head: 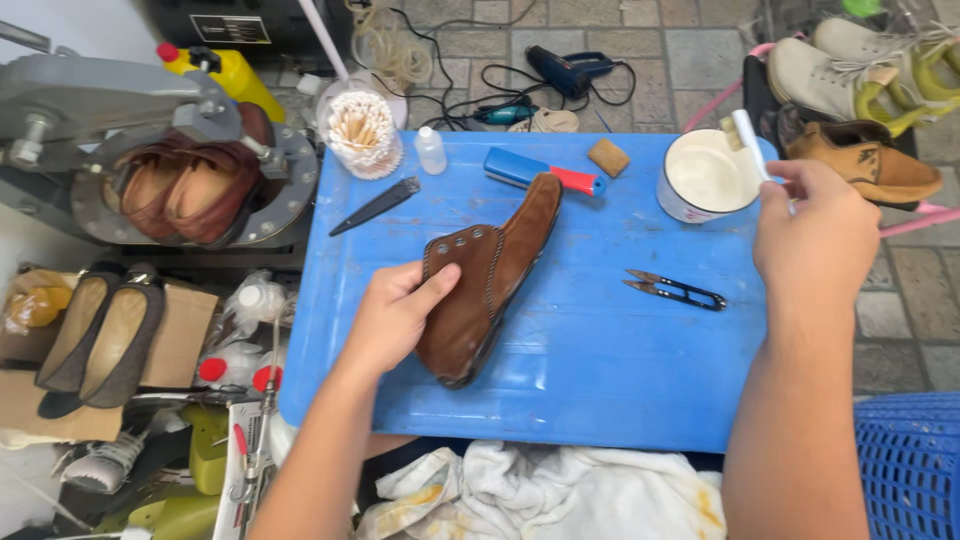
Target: The person scrubs a brown leather shoe with a toothbrush dipped in a white cleaning solution, covering the upper, sides, and sole. The person then wipes the shoe with a white cloth.
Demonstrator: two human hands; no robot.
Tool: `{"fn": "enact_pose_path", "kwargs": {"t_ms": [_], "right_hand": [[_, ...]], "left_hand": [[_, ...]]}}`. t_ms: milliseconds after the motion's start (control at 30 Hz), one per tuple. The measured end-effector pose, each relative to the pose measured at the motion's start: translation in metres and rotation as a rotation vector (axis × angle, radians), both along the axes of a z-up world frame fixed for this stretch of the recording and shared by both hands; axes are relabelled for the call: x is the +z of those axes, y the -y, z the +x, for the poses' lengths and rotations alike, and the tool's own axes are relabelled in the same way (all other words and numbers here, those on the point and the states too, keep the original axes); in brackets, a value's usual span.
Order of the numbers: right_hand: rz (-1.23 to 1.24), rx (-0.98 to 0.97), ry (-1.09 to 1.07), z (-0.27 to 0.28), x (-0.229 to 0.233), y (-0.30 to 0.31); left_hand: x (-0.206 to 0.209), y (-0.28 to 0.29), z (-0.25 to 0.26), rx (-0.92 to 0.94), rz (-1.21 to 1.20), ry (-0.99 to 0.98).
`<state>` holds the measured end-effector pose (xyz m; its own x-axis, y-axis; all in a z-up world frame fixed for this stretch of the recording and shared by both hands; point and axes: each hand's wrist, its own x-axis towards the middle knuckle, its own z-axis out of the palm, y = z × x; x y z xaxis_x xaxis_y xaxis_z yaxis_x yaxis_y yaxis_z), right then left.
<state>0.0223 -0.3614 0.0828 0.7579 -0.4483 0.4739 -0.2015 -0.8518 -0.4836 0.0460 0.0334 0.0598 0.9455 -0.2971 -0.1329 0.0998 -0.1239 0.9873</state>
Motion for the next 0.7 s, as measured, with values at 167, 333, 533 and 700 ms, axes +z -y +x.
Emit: {"fn": "enact_pose_path", "kwargs": {"t_ms": [167,333,533,700], "right_hand": [[-0.066,0.09,0.156,-0.009,-0.019,-0.004],[-0.069,0.166,0.276,-0.017,-0.032,-0.007],[0.188,0.411,0.143,-0.047,-0.018,-0.085],[0.085,0.837,0.046,-0.066,0.008,-0.148]], "left_hand": [[-0.048,-0.002,0.02,-0.025,-0.324,-0.195],[-0.067,-0.028,0.023,-0.148,-0.557,-0.336],[-0.067,-0.043,0.011,-0.384,-0.777,-0.348],[-0.086,-0.037,0.004,-0.367,-0.908,-0.437]]}}
